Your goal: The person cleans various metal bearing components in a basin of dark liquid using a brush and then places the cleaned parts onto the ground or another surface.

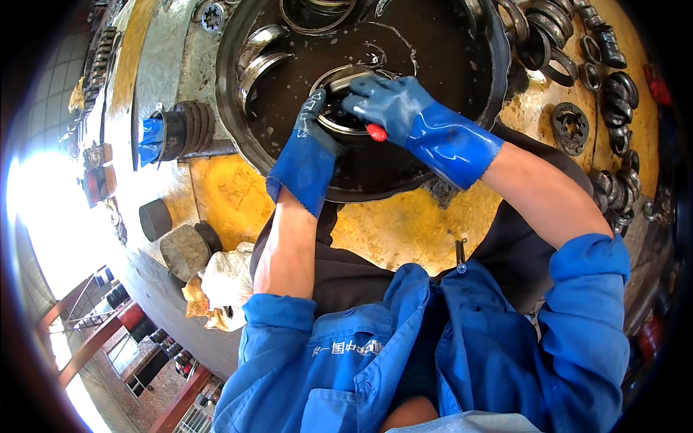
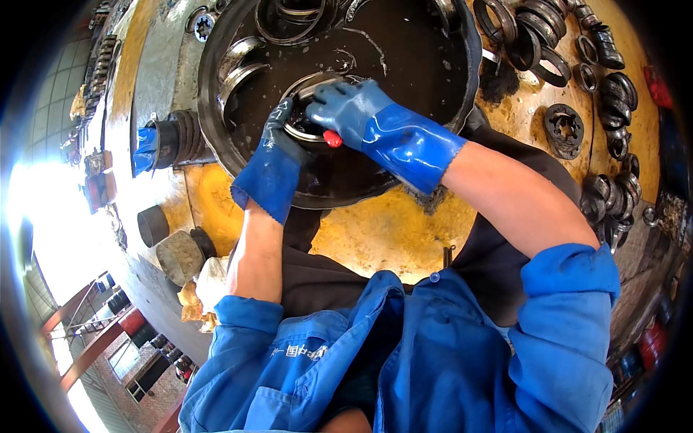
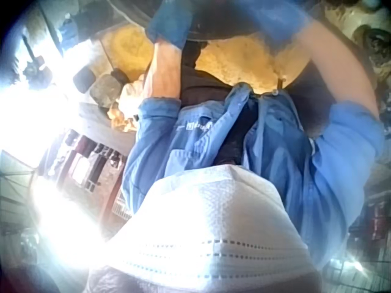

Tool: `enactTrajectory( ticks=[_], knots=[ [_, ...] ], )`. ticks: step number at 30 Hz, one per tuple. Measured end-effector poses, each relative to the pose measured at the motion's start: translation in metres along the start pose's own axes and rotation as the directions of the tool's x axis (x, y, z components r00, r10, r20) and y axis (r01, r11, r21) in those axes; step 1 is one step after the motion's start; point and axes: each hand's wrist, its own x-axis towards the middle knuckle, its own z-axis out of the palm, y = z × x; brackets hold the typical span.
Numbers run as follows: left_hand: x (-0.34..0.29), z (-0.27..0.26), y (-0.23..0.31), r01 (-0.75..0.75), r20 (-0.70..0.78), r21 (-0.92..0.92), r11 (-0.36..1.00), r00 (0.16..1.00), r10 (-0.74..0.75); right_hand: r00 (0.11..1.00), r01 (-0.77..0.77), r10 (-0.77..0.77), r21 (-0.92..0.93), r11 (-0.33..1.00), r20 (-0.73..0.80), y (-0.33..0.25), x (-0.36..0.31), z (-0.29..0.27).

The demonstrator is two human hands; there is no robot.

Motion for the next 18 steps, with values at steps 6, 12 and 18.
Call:
enactTrajectory(
  ticks=[6,12,18],
  knots=[
    [-0.003,0.001,-0.003,0.107,-0.041,-0.342,0.934,0.991,-0.128,0.999,-0.001,0.005,-0.107,0.994,0.038,0.001,0.006,-0.002],
    [-0.002,-0.003,0.001,0.244,0.009,-0.700,0.671,0.943,-0.334,0.996,-0.064,0.063,0.001,0.998,0.069,0.000,0.007,0.000],
    [0.008,-0.008,0.015,0.277,0.154,-0.948,0.156,0.829,-0.537,0.999,0.040,-0.042,-0.110,0.993,-0.016,0.005,0.010,0.013]
  ],
)
